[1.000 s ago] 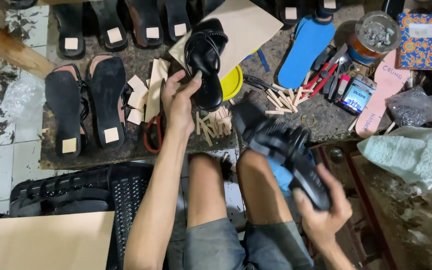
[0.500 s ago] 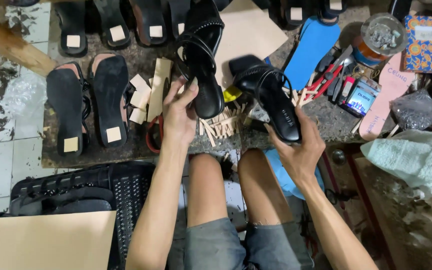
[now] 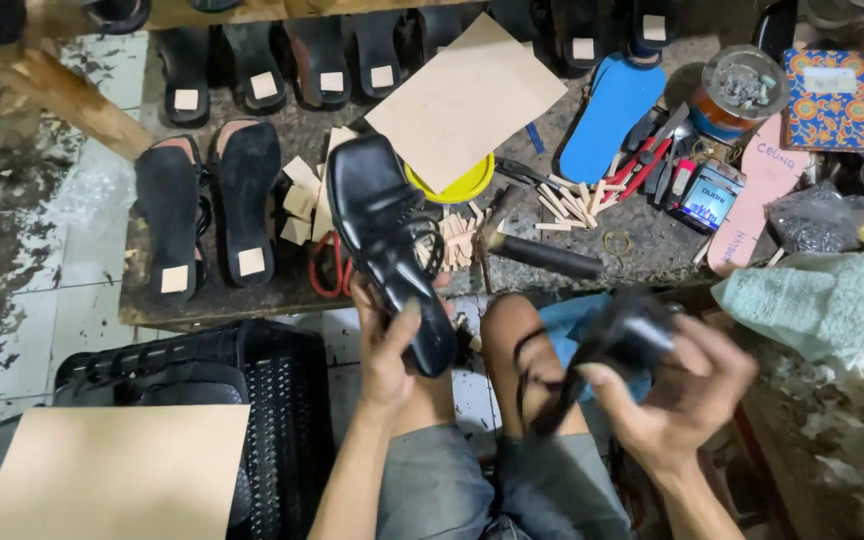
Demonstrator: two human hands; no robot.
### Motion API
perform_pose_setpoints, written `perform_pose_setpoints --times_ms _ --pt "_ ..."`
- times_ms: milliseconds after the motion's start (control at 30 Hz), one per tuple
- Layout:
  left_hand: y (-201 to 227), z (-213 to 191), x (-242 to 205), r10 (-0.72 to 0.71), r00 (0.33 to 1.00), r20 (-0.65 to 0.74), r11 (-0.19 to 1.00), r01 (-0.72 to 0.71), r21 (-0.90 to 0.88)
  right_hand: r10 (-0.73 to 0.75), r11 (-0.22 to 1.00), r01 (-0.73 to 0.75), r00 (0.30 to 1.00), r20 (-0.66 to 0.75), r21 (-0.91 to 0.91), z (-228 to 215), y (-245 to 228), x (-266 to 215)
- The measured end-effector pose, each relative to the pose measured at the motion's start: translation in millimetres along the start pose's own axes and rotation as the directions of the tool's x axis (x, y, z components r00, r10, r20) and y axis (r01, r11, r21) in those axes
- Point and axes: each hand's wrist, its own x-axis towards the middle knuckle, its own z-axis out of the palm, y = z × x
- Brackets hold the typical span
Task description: Assembling sandals by attaching soles and straps using a hammer and manual positioning at a workbench.
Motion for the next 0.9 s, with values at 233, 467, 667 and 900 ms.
perform_pose_setpoints --times_ms 233,467,667,900 --pt "-33.9 -7.4 -66.3 0.003 0.998 -0.062 0.596 0.048 0.801 0.278 0.957 -0.282 0.834 0.477 -0.065 7.0 -39.5 -9.7" --pt "-26.9 6.9 -91.2 -0.170 0.965 0.199 0.872 0.053 0.487 0.390 0.915 -0.393 0.795 0.465 -0.095 -0.4 -42.0 -26.4" --pt "-28.5 1.4 -105.0 -0.198 0.951 0.236 0.852 0.047 0.522 0.552 0.793 -0.609 0.701 0.451 -0.023 1.4 -42.6 -35.6" --pt "-4.2 22.9 -101.2 -0.343 0.916 0.207 0.718 0.113 0.687 0.464 0.883 -0.449 0.787 0.406 -0.140 -0.9 -41.8 -35.5"
